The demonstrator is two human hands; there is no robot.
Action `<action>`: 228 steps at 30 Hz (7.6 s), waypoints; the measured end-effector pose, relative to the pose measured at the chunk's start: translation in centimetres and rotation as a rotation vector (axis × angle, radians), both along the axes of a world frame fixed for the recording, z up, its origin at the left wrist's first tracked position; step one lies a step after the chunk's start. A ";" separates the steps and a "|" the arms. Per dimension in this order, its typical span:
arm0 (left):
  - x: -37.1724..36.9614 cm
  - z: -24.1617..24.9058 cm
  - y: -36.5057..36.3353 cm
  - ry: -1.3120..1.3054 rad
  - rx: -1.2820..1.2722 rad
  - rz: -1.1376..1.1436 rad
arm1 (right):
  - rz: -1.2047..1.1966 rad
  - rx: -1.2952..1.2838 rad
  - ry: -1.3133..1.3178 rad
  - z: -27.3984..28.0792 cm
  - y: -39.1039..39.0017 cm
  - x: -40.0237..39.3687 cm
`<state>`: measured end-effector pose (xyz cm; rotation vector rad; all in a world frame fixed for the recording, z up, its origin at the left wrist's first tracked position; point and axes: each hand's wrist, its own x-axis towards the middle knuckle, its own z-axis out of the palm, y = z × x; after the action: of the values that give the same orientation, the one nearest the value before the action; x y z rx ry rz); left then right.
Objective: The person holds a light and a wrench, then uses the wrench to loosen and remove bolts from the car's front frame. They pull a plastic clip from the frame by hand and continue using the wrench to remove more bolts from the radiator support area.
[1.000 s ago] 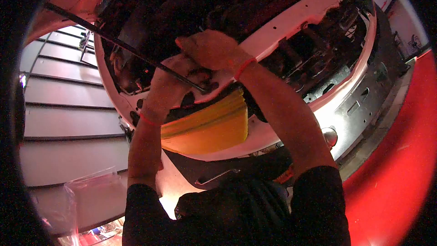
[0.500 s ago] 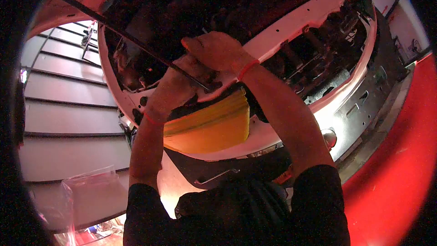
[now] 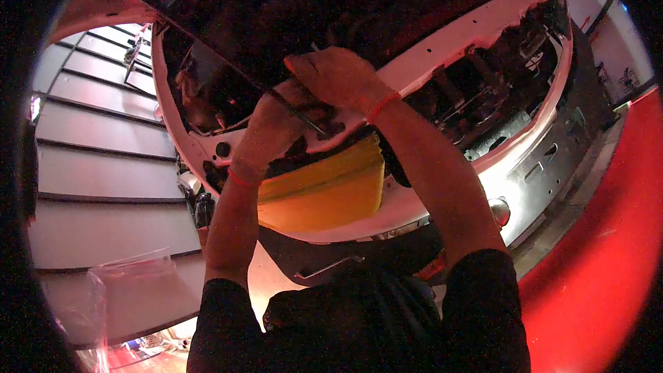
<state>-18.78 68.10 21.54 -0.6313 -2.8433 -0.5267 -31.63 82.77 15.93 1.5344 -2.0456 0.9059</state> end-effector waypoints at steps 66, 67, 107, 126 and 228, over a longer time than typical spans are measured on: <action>-0.3 0.4 0.7 -0.066 0.113 -0.043 | -0.045 0.173 -0.698 2.8 0.1 0.8; -0.3 0.4 0.8 -0.065 0.114 -0.040 | -0.043 0.175 -0.697 1.6 -0.2 0.3; 0.0 -1.2 1.8 0.137 -0.157 0.242 | -0.125 0.109 -0.206 1.4 -0.1 1.3; 0.1 -1.3 0.2 -0.271 0.241 0.073 | -0.072 -0.018 -0.038 -0.5 -0.2 0.3; -8.5 -4.4 -2.1 -0.449 0.717 0.122 | 0.050 0.682 0.146 7.4 3.0 3.9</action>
<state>-27.24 66.01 17.09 -0.2140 -2.7156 -1.7259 -27.76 85.74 23.29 1.9121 -2.3380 0.0786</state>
